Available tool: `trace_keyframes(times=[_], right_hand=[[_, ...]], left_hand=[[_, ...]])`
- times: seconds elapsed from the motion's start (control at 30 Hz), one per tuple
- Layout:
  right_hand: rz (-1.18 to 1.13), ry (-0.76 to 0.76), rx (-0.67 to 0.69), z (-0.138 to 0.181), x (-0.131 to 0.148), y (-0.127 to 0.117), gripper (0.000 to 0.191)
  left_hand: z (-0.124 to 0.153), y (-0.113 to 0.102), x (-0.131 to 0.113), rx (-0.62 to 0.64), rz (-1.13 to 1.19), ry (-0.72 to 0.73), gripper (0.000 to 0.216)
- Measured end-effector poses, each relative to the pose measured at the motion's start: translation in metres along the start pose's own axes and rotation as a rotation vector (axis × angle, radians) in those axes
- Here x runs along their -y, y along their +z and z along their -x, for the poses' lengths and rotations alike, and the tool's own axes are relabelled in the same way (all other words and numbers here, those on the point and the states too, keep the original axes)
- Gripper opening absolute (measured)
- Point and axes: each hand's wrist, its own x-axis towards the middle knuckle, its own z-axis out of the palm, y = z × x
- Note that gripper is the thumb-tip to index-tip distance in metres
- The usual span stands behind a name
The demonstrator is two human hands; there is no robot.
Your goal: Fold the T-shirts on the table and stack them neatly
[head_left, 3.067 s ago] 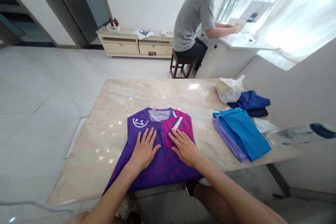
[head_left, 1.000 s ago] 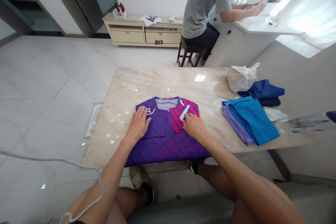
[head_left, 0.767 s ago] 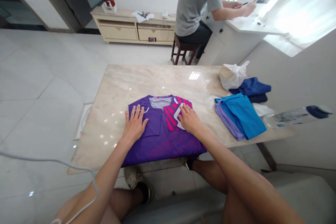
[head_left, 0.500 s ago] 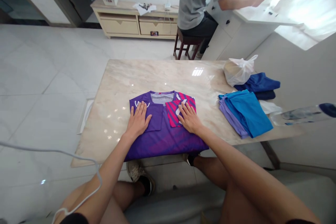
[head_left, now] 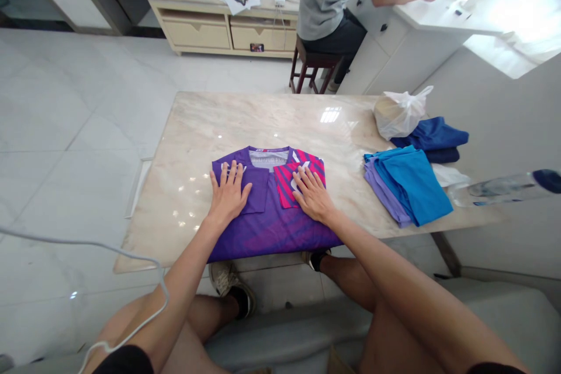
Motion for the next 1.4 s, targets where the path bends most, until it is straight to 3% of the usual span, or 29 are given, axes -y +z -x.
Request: trace_keyframes(times=[0.13, 0.37, 0.5, 0.6, 0.87, 1.07, 1.2, 1.33, 1.4], right_hand=[[-0.024, -0.184, 0.100, -0.003, 0.000, -0.005, 0.067], [-0.097, -0.345, 0.169, -0.003, -0.001, -0.014, 0.070], [-0.139, -0.412, 0.179, -0.004, 0.006, -0.018, 0.078], [-0.153, -0.397, 0.179, -0.006, 0.014, -0.019, 0.067], [-0.234, -0.384, 0.004, -0.005, 0.018, -0.017, 0.037], [-0.233, -0.466, -0.029, -0.006, 0.024, -0.025, 0.042], [-0.192, -0.456, -0.008, -0.007, 0.029, -0.038, 0.043], [-0.171, -0.385, -0.033, -0.015, 0.031, -0.052, 0.044], [-0.125, -0.345, -0.049, -0.022, 0.036, -0.064, 0.044]], left_hand=[[0.006, 0.002, -0.006, 0.070, 0.017, 0.153, 0.070], [0.004, 0.005, -0.010, 0.116, -0.001, 0.103, 0.070], [0.009, 0.004, -0.021, 0.112, 0.016, 0.178, 0.070], [0.012, 0.007, -0.027, 0.115, 0.041, 0.202, 0.068], [0.014, 0.009, -0.035, 0.080, 0.083, 0.209, 0.069], [0.011, 0.011, -0.040, 0.082, 0.091, 0.205, 0.068], [0.014, -0.001, -0.053, 0.058, 0.076, 0.227, 0.063], [0.031, -0.029, -0.082, -0.016, 0.108, 0.336, 0.049], [0.039, -0.047, -0.092, 0.005, 0.108, 0.392, 0.042]])
